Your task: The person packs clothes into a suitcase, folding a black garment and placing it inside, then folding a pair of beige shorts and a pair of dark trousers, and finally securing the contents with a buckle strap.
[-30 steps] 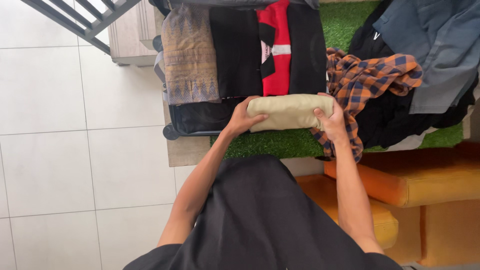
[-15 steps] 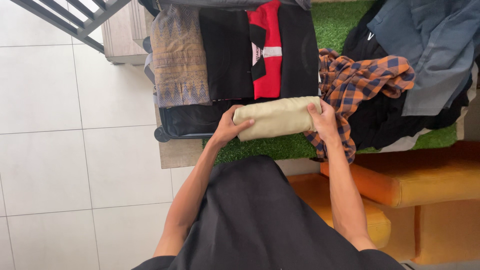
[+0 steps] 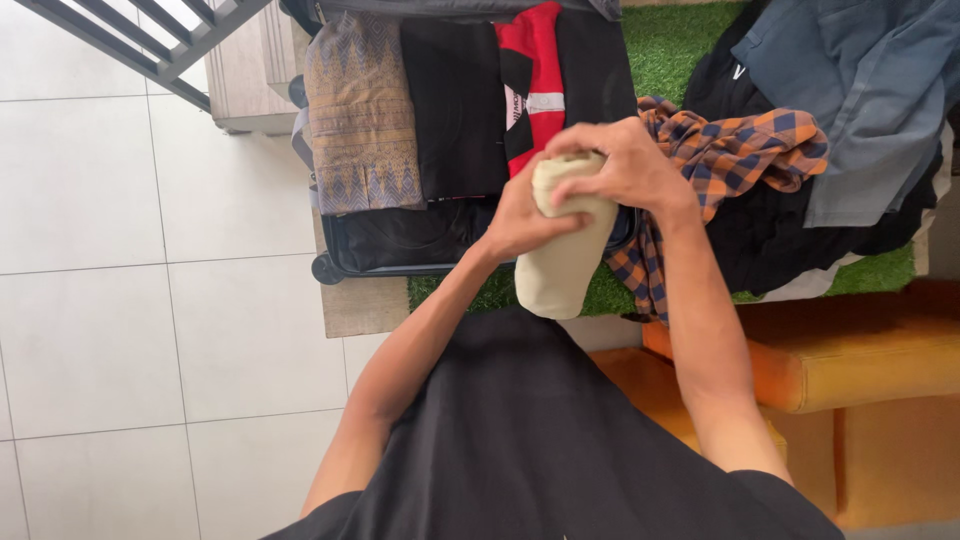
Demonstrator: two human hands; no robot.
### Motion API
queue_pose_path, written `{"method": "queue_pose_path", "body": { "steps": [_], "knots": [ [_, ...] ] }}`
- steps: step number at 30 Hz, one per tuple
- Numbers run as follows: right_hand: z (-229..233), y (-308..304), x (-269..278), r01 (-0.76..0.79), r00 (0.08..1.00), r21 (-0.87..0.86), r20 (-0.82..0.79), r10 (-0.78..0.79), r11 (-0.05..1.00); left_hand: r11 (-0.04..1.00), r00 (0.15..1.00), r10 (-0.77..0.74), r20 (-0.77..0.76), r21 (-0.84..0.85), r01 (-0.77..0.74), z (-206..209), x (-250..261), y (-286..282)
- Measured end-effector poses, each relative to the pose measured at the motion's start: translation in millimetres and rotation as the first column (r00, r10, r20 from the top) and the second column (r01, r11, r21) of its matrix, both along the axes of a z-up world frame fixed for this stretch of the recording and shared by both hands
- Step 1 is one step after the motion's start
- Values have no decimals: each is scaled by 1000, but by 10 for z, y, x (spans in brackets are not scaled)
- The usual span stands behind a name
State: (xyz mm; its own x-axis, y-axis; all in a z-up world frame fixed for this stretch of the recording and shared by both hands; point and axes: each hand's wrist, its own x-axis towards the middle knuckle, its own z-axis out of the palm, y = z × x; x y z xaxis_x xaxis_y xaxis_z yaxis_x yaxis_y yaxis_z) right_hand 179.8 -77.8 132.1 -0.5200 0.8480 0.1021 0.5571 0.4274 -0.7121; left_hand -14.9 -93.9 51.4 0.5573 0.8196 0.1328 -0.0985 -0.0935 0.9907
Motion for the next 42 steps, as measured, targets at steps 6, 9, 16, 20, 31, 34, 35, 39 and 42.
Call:
{"method": "queue_pose_path", "body": {
  "steps": [6, 9, 16, 20, 31, 34, 35, 39, 42],
  "knots": [
    [-556, -487, 73, 358, 835, -43, -431, -341, 933, 900, 917, 321, 235, -378, -218, -293, -192, -127],
    [-937, -868, 148, 163, 835, -494, -391, -386, 854, 757, 763, 568, 310, -560, -337, -456, -233, -228],
    [-1402, -1185, 264, 80, 455, -924, -301, -838, 375, 533, 548, 739, 391, -838, -120, -757, -103, -537],
    [-1482, -1206, 340, -10, 312, -935, -340, -887, 355, 442, 585, 718, 377, -896, 35, -973, -97, -556],
    [-1793, -1073, 732, 389, 498, -636, -464, -733, 666, 954, 961, 275, -4, -125, -274, -984, -504, -541],
    [-1673, -1053, 676, 478, 582, -536, -400, -708, 696, 930, 934, 358, -25, -86, -358, -929, -426, -596],
    [-1632, -1020, 636, 477, 583, -534, -402, -706, 698, 919, 922, 387, -28, -67, -388, -931, -416, -588],
    [-1502, -1052, 556, 537, 608, -402, -425, -670, 742, 932, 925, 362, -113, 53, -358, -985, -406, -551],
    [-1521, -1069, 550, 616, 649, -371, -262, -714, 695, 890, 877, 410, -252, -101, -445, -1004, -334, -482]
  ]
}}
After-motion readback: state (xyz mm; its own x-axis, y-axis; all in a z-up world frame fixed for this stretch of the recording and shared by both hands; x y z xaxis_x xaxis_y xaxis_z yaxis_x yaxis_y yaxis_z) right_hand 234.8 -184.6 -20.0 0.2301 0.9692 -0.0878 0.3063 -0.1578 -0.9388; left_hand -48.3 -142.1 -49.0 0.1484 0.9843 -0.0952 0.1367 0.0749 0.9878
